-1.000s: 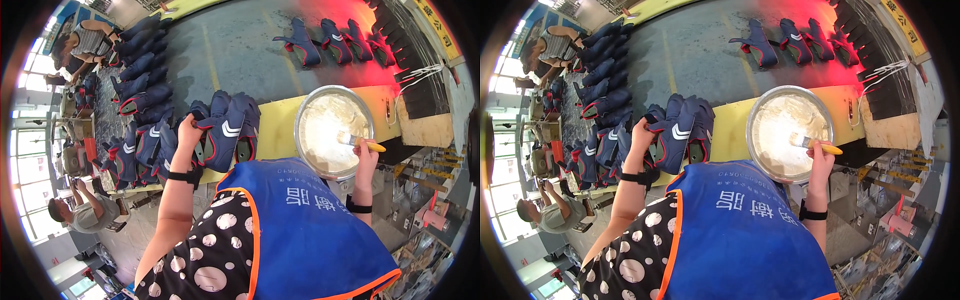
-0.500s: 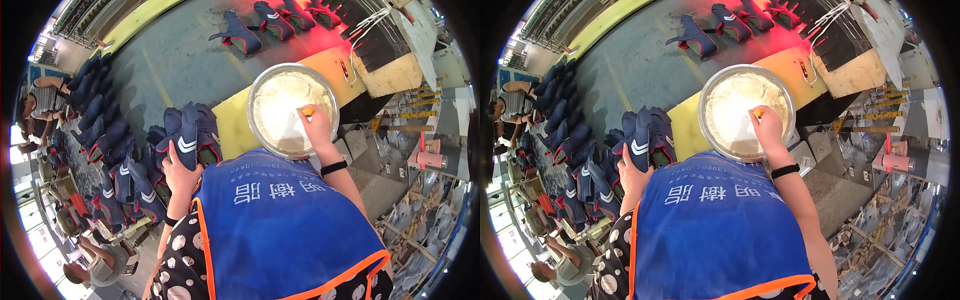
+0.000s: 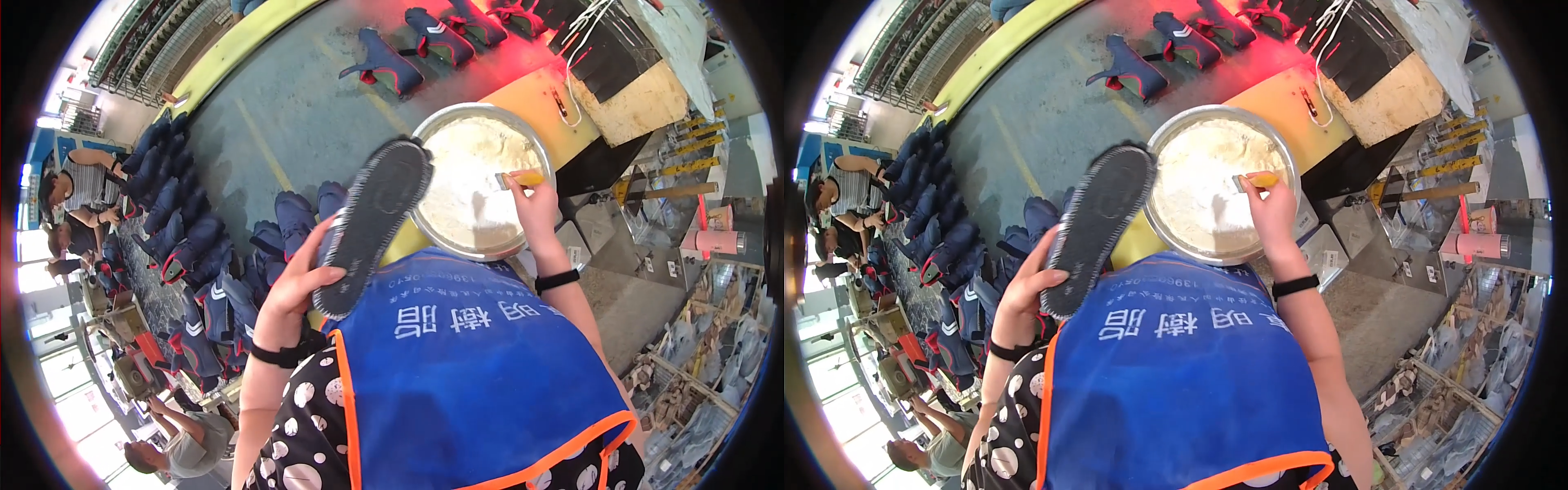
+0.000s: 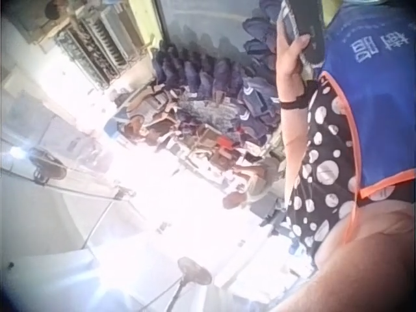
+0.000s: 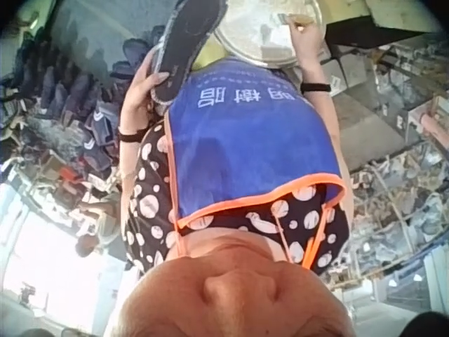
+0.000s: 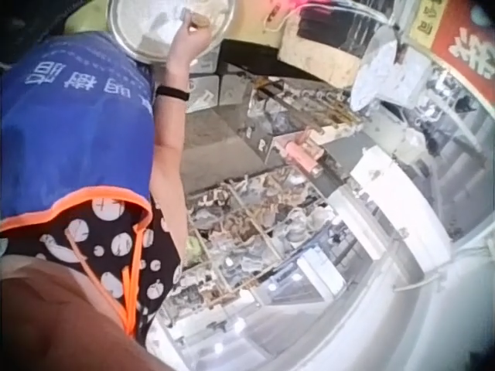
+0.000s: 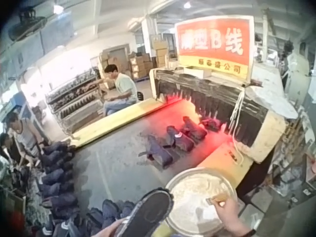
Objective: Applying white adhesive to the bottom of shoe soles using a brush in a factory assembly line.
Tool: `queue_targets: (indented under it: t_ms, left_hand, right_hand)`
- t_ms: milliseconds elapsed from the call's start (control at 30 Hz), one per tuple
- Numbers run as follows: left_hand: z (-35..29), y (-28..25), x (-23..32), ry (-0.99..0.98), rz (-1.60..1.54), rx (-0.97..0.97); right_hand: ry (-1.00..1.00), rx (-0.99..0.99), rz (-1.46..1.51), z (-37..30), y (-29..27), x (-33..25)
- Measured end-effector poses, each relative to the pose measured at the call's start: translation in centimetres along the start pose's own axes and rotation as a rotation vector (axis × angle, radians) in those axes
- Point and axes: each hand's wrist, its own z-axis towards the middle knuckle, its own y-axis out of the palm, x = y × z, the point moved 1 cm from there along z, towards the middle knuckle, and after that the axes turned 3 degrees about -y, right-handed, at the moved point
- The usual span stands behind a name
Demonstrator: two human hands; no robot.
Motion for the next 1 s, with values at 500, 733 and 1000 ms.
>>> queue_targets:
  t_ms: [500,733,1000]
  left_hand:
    - [6.9,3.7,1.4,-0.314,0.229,-0.261]
    - [6.5,3.1,0.7,-0.357,-0.005,-0.307]
    - [5.5,2.7,0.9,-0.322,0.05,-0.3]
  right_hand:
    - [-0.834,-0.059,0.12,-1.5,-5.4,-9.2]
    - [-0.54,0.09,0.214,-1.4,-5.7,-7.9]
    - [-0.452,0.063,0.343,-0.8,-4.1,-7.7]
